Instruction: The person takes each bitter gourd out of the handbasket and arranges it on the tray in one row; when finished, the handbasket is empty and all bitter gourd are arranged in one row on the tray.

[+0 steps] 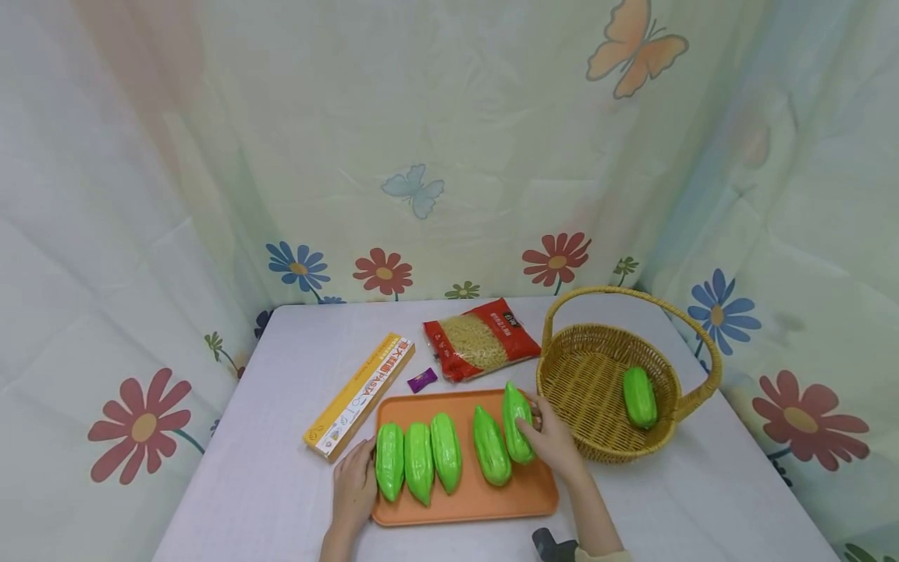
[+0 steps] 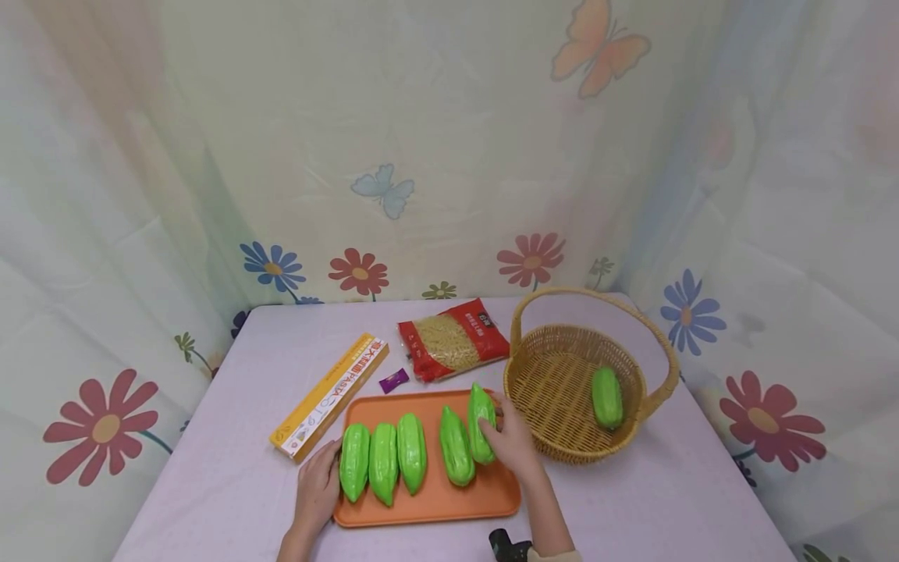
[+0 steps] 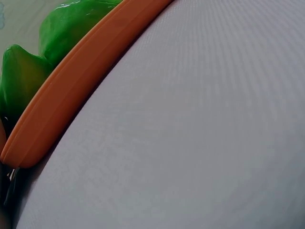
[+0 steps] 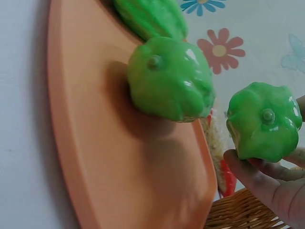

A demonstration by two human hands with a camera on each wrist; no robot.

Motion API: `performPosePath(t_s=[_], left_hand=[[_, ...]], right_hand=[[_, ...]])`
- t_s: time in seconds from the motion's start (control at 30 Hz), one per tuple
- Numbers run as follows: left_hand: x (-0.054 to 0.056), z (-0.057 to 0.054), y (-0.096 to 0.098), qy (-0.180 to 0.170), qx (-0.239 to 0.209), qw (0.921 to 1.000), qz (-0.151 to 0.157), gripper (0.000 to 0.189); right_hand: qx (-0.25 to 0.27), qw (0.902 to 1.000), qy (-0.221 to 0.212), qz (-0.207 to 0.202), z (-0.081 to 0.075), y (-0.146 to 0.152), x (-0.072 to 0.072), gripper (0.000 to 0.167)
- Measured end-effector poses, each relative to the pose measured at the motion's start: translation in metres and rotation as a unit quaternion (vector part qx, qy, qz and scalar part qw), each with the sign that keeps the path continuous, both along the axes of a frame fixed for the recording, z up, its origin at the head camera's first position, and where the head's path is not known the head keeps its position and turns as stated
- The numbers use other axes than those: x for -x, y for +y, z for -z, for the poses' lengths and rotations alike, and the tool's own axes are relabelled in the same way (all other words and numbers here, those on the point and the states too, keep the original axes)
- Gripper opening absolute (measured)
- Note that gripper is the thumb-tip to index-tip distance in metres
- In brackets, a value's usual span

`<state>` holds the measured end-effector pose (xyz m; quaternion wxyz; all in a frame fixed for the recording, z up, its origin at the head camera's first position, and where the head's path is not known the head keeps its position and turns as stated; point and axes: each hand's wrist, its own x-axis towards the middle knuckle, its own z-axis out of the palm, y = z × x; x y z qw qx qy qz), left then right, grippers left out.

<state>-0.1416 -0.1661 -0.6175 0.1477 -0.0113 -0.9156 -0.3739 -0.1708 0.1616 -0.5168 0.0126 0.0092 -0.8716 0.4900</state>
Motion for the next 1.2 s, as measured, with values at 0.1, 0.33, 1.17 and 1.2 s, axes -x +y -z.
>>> performPosePath(t_s=[0.1, 0.33, 1.17, 1.2], left_hand=[[0.000, 0.001, 0.000, 0.001, 0.001, 1.0000, 0.000, 0.037], [0.000, 0.001, -0.001, 0.004, -0.003, 1.0000, 0.003, 0.038], [0.000, 0.000, 0.000, 0.009, -0.001, 1.0000, 0.003, 0.038], [0.000, 0.000, 0.000, 0.010, -0.001, 0.9999, 0.003, 0.037]], right_hand=[[-0.011, 0.9999, -0.001, 0.000, 0.007, -0.001, 0.000, 0.052], [0.013, 0.9992, -0.038, 0.006, 0.017, -0.005, -0.001, 0.053], [0.034, 0.9976, -0.060, -0.008, 0.030, -0.021, -0.001, 0.047], [0.035, 0.9974, -0.062, -0.006, 0.030, -0.021, -0.002, 0.047]])
